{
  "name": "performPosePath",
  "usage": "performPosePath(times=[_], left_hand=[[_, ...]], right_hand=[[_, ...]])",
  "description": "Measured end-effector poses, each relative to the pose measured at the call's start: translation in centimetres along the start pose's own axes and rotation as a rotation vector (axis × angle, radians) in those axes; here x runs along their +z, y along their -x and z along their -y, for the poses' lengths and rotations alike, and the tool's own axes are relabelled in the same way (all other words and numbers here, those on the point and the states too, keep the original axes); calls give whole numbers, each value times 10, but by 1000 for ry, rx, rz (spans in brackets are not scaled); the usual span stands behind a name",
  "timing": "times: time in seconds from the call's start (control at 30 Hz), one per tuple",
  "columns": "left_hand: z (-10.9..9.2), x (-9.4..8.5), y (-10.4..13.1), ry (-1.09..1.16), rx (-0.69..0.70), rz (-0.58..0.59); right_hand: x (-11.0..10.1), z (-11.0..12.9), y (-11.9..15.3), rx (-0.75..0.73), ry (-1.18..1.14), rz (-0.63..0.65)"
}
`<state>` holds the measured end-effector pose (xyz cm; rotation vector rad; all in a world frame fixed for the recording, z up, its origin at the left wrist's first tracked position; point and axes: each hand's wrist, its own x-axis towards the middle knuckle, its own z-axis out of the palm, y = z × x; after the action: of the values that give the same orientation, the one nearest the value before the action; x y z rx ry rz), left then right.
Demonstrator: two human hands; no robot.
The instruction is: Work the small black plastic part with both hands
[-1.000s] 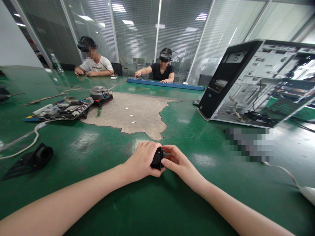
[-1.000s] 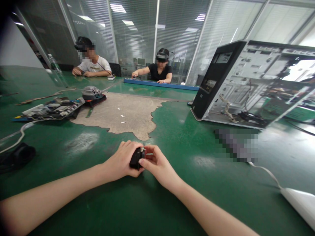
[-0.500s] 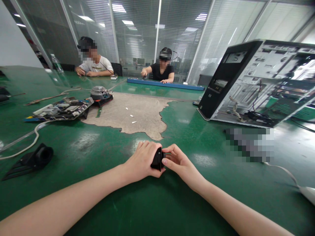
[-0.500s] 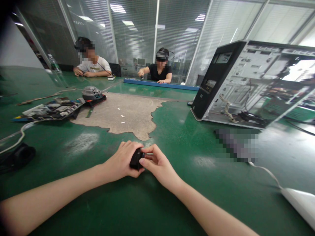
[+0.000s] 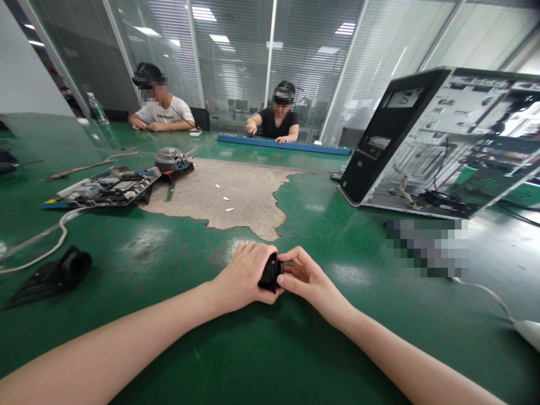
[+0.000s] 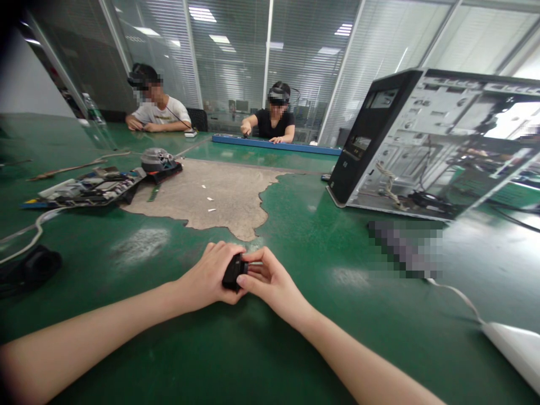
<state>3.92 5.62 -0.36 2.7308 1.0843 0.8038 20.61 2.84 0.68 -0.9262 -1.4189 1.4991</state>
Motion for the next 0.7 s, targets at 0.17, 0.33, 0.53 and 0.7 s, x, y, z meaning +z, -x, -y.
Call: performPosePath(times=[0.17,0.33,0.53,0.7], left_hand=[[0,0,0,4,-5,5],[0,-2,0,1,-7,22],[1,0,0,-10,-8,15],[1,1,0,4,-6,7]], right_hand=[[-1,-3,-2,-12,33,-33],[-2,-2,-3,37,44,-3],[-1,-1,0,2,-13,15],[-1,-2,-1,-8,16,-31]])
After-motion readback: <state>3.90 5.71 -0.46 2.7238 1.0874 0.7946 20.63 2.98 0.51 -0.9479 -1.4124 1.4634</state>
